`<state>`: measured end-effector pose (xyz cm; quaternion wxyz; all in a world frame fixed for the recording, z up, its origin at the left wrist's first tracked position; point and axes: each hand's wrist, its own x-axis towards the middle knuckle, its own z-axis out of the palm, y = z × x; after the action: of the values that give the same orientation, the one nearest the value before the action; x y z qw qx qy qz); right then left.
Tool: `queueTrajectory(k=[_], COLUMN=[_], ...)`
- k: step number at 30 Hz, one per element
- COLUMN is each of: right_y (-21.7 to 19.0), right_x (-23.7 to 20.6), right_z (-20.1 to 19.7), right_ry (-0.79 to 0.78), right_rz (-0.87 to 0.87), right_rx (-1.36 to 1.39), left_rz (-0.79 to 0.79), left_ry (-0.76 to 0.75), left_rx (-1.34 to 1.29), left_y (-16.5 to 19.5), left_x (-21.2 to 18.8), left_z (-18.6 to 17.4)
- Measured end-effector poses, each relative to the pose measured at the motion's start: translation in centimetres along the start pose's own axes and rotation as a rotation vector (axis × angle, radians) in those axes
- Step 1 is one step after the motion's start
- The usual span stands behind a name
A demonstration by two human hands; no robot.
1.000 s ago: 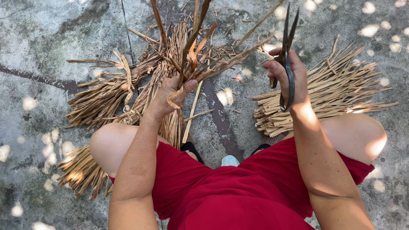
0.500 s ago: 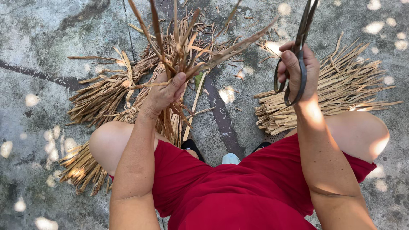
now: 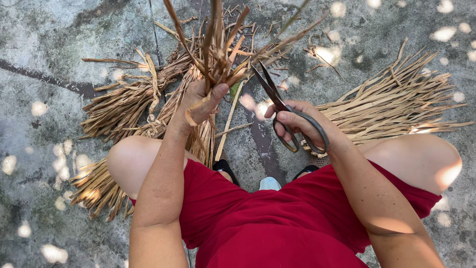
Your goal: The person sits on a concrete surface and uses shears to trim dried plant stalks. They hold bundles of stalks in one hand and cut them into shorter lengths with the other, placing the cut pieces into a pile on the ground.
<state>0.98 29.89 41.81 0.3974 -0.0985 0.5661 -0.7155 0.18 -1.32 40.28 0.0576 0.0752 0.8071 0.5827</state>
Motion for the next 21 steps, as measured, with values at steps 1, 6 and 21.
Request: queueTrajectory(k=[1, 6, 21], right_y=[-0.1, -0.2, 0.1], right_x=[0.1, 0.5, 1.6], right_z=[0.1, 0.0, -3.0], right_ry=[0.008, 0.06, 0.409], right_rz=[0.014, 0.048, -0.244], right_rx=[0.014, 0.053, 0.03], left_rz=[-0.001, 0.001, -0.088], left_ry=[-0.015, -0.075, -0.056], left_rx=[0.039, 0.275, 0.252], left_y=[0.0, -0.1, 0.6], left_x=[0.1, 0.2, 0.4], left_z=[0.1, 0.3, 0.1])
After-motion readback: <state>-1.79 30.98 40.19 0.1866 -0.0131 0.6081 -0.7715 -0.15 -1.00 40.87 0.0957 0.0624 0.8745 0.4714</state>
